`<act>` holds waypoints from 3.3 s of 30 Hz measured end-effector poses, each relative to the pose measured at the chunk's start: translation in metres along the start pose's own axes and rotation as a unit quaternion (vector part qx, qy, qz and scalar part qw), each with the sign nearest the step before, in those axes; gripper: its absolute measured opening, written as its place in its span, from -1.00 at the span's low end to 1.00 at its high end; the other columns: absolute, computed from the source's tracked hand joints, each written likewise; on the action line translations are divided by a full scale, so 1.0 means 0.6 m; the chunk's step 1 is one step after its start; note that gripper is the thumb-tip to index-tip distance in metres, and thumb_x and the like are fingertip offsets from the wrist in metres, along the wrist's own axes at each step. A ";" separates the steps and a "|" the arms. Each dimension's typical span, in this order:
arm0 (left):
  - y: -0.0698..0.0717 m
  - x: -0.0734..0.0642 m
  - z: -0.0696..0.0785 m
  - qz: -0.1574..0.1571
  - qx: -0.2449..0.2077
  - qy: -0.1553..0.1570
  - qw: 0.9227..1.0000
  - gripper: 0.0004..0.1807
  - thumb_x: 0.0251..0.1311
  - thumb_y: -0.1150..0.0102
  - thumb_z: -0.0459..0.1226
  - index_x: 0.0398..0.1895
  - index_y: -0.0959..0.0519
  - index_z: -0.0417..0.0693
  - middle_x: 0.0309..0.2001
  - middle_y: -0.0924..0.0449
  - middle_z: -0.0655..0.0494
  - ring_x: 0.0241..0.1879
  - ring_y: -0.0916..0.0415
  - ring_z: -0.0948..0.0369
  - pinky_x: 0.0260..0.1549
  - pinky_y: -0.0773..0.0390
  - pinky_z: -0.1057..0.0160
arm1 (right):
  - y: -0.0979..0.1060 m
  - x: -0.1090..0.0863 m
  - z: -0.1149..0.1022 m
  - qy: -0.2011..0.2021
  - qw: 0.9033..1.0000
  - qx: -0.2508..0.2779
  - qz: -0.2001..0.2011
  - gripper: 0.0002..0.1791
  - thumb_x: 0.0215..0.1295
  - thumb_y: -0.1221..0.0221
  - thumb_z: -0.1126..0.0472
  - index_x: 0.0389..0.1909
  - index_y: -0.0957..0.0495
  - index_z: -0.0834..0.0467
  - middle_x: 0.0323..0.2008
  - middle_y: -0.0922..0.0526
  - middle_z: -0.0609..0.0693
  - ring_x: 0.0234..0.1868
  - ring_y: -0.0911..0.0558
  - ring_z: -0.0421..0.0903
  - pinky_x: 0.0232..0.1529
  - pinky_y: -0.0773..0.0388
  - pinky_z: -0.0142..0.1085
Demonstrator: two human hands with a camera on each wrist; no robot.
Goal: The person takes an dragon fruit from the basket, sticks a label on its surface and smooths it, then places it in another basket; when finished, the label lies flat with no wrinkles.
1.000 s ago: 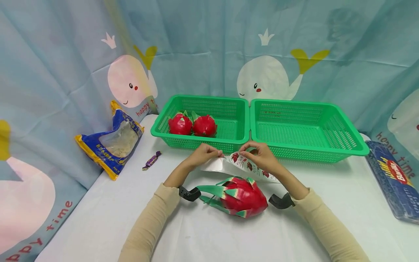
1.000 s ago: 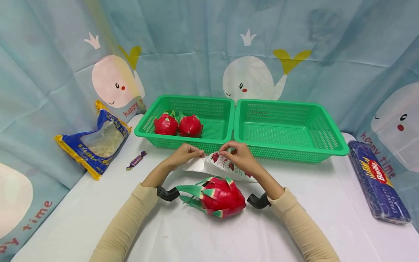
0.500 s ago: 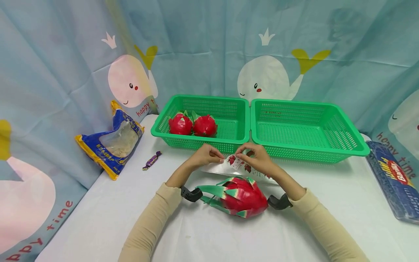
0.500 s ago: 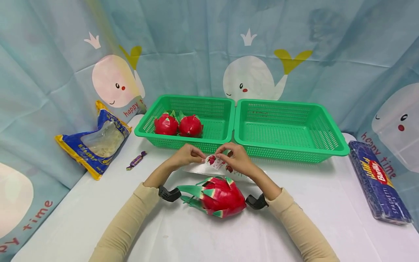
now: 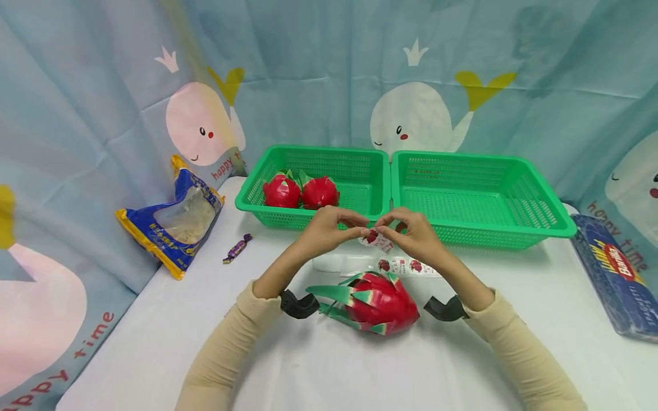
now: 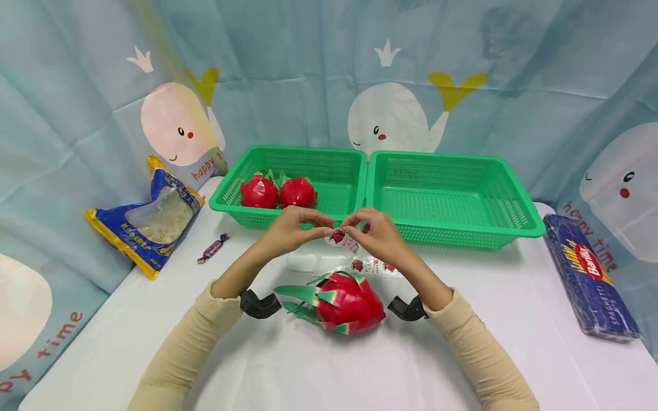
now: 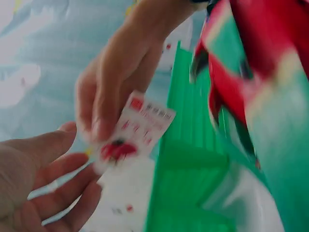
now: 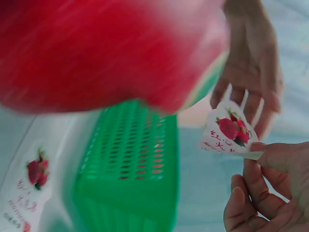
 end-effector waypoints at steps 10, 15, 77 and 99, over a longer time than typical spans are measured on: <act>0.000 -0.014 0.047 0.072 0.065 0.006 0.995 -0.93 0.06 -0.29 -0.24 -0.47 -0.65 -0.04 -0.51 -0.65 0.18 -0.48 -0.51 0.35 -0.52 -0.48 0.41 | 0.030 -0.028 -0.031 0.017 0.999 0.029 0.020 -0.82 0.12 -0.25 0.30 -0.22 -0.63 0.18 -0.29 -0.66 0.00 -0.29 -0.54 -0.30 -0.30 -0.56 -0.43; -0.010 -0.032 0.034 0.075 -0.006 0.039 0.996 -0.91 0.05 -0.29 -0.22 -0.46 -0.65 -0.04 -0.50 -0.65 0.18 -0.44 -0.52 0.31 -0.41 -0.54 0.35 | 0.042 -0.063 0.007 -0.063 0.996 0.056 -0.007 -0.88 0.15 -0.24 0.22 -0.30 -0.63 0.15 -0.34 -0.67 0.01 -0.34 -0.56 -0.12 -0.35 -0.51 -0.41; -0.127 -0.130 0.089 0.067 0.255 -0.131 0.956 -0.65 -0.14 -0.41 -0.06 -0.22 -0.70 0.06 -0.42 -0.37 0.17 -0.39 -0.26 0.28 -0.49 -0.30 0.48 | -0.033 -0.185 0.089 -0.100 0.984 0.137 -0.048 -0.72 0.16 -0.22 0.25 -0.09 -0.62 0.21 0.03 -0.54 0.15 0.03 -0.44 -0.37 -0.41 -0.58 -0.35; -0.103 -0.122 0.075 -0.030 0.196 -0.150 0.968 -0.72 0.03 -0.30 -0.10 -0.20 -0.68 0.00 -0.38 -0.46 0.18 -0.40 -0.36 0.34 -0.48 -0.32 0.57 | -0.040 -0.176 0.076 -0.119 0.977 0.111 -0.139 -0.49 0.24 -0.16 0.16 0.20 -0.39 0.22 0.01 -0.60 0.13 -0.11 -0.60 -0.26 -0.18 -0.60 -0.38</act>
Point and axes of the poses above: each hand's wrist, its own x-axis towards the middle knuckle, its own y-axis out of the back of the hand, z = x × y, the point moved 10 cm from there along x, towards the middle knuckle
